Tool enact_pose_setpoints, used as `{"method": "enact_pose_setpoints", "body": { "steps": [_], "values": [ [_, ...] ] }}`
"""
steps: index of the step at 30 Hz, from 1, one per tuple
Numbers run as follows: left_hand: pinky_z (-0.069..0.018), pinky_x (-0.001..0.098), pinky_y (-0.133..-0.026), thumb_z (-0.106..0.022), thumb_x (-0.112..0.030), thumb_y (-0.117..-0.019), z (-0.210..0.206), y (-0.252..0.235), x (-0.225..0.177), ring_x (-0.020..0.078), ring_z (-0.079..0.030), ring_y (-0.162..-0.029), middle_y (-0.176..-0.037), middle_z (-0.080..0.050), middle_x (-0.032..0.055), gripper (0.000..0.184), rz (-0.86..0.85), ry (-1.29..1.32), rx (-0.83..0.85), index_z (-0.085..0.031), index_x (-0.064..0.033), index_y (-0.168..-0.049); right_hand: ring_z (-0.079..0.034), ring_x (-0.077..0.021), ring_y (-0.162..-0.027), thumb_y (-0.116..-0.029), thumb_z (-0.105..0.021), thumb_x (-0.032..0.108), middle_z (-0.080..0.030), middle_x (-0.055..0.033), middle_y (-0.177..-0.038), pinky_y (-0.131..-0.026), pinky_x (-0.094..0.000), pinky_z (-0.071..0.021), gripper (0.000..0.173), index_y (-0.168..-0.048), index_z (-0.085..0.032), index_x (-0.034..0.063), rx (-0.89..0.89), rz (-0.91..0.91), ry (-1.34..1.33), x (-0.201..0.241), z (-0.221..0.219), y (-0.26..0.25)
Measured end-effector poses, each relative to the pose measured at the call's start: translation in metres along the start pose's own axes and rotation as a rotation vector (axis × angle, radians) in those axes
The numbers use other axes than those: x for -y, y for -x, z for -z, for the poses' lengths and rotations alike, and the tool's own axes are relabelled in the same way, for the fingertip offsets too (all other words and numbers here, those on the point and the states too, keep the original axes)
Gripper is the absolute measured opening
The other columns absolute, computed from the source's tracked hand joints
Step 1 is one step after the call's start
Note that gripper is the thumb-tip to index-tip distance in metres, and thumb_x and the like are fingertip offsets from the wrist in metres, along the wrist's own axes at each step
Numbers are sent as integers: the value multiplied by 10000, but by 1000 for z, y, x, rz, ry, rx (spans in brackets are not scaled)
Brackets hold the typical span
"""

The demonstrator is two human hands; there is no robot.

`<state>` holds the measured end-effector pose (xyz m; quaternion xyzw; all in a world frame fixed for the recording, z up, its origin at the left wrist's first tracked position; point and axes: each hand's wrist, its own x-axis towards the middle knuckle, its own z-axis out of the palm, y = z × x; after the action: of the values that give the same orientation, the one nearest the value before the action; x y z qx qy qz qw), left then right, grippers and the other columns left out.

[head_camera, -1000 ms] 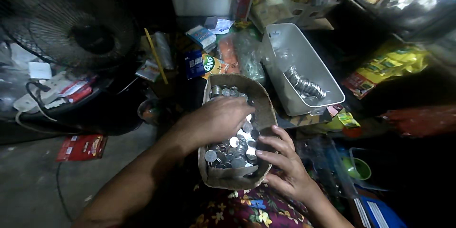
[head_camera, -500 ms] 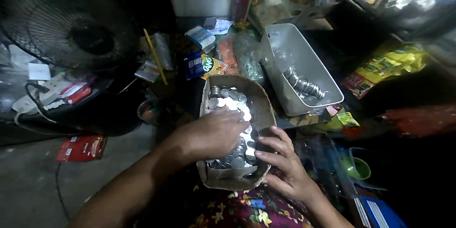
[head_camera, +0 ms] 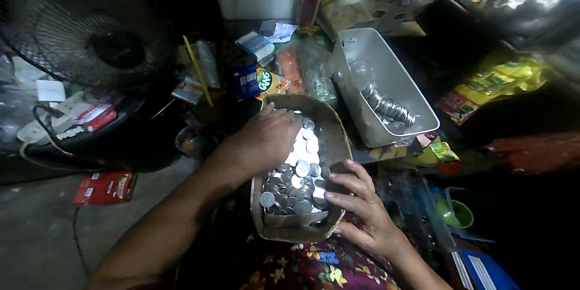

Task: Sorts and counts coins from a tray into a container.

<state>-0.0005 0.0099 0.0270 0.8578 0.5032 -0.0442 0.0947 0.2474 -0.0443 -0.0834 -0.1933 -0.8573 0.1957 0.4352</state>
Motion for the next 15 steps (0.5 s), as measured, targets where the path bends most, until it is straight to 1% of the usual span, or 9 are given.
{"method": "enact_pose_setpoints", "body": {
  "steps": [2, 5, 7, 9, 11, 13, 15],
  "values": [
    [-202, 578, -1228, -570, -208, -1042, -3, -8, -3, 382, -429, -1437, -1487, -509, 234, 452, 32, -24, 34, -541, 5, -1440, -247, -189, -1539, -1044, -526, 479, -501, 62, -1488, -1284, -433, -176, 376, -1327, -601, 243, -4, 1, -9, 0, 0, 0],
    [-216, 576, -1227, -625, -182, -1005, -8, -2, -7, 362, -467, -1414, -1462, -541, 219, 455, -2, -40, 8, -572, -3, -1420, -252, -193, -1538, -1043, -525, 484, -513, 55, -1476, -1283, -429, -177, 370, -1312, -604, 242, -1, -5, -6, 1, 0, 0],
    [-239, 579, -1217, -604, -170, -1015, -12, 9, -9, 358, -513, -1375, -1411, -589, 211, 394, -72, 1, -10, -614, -14, -1377, -248, -190, -1539, -1041, -530, 485, -511, 55, -1478, -1283, -426, -174, 369, -1310, -603, 242, 3, -5, -5, 1, 0, 0],
    [-238, 571, -1223, -529, -188, -1056, -11, 20, -10, 341, -522, -1374, -1392, -611, 193, 385, -125, 61, 32, -602, -37, -1403, -245, -188, -1540, -1039, -535, 482, -509, 56, -1480, -1283, -423, -178, 368, -1308, -604, 242, -1, -2, -7, 0, 0, 0],
    [-216, 550, -1233, -466, -211, -1084, -8, 28, -9, 311, -506, -1393, -1409, -609, 159, 399, -152, 101, 90, -576, -56, -1434, -247, -186, -1539, -1039, -535, 481, -512, 56, -1477, -1282, -416, -182, 364, -1306, -607, 244, -5, -4, -9, 0, -1, 0],
    [-215, 538, -1238, -453, -215, -1089, -6, 33, -7, 298, -497, -1406, -1425, -605, 147, 399, -155, 132, 83, -584, -53, -1430, -246, -186, -1539, -1039, -535, 483, -516, 57, -1473, -1281, -416, -175, 363, -1303, -607, 246, -5, -6, -5, 0, -1, 0],
    [-247, 542, -1229, -485, -208, -1076, -3, 34, -7, 312, -500, -1401, -1423, -602, 157, 393, -125, 133, 31, -596, -50, -1418, -244, -186, -1539, -1039, -532, 487, -511, 58, -1474, -1282, -418, -176, 364, -1302, -605, 245, -3, -2, -1, 0, -1, 0]
  ]
}}
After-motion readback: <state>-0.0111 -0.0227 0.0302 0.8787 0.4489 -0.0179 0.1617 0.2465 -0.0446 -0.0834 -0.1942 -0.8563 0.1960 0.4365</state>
